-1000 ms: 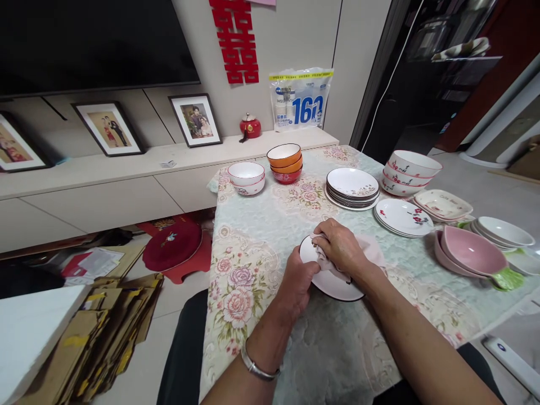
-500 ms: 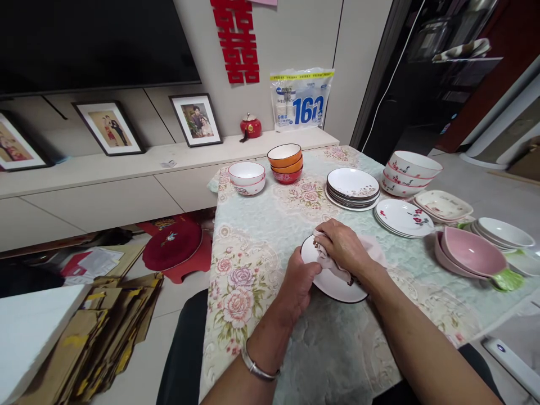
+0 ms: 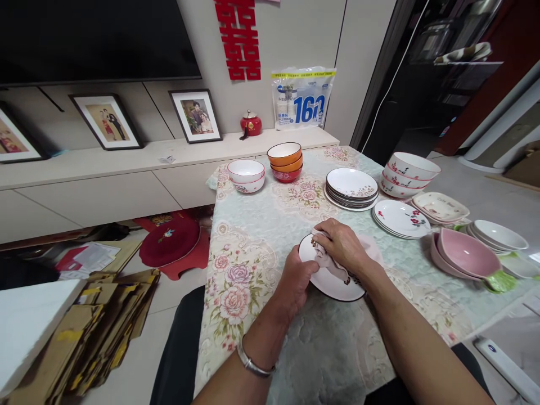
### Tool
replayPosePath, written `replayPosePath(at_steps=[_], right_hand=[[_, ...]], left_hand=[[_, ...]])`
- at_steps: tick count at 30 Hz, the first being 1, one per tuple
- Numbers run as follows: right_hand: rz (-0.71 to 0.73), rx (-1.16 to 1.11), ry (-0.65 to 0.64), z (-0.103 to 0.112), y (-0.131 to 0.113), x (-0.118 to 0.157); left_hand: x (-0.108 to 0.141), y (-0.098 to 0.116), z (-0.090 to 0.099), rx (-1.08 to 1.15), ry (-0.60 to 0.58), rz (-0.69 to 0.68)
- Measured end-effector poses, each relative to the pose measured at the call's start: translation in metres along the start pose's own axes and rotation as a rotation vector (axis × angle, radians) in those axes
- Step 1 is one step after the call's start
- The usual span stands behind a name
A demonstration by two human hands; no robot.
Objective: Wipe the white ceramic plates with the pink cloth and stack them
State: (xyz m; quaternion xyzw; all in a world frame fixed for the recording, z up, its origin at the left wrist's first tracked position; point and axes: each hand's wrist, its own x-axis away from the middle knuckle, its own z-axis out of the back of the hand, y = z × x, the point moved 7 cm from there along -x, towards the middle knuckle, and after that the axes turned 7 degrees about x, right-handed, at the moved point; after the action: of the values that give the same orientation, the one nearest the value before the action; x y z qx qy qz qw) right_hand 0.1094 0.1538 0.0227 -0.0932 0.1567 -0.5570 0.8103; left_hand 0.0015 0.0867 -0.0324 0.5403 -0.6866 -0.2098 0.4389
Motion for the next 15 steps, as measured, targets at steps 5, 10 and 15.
replayPosePath(at_steps=[5,10,15], right_hand=[[0.001,0.029,-0.007,-0.0008,-0.0006,0.0],[0.007,0.039,-0.012,-0.0031,-0.0002,-0.0008],[0.006,0.052,-0.013,-0.0043,0.0004,-0.0014]], left_hand=[[0.0012,0.0008,-0.0003,0.006,-0.004,0.0],[0.0007,0.0006,-0.0004,0.001,-0.013,-0.005],[0.0003,0.0003,-0.001,0.013,-0.014,0.004]])
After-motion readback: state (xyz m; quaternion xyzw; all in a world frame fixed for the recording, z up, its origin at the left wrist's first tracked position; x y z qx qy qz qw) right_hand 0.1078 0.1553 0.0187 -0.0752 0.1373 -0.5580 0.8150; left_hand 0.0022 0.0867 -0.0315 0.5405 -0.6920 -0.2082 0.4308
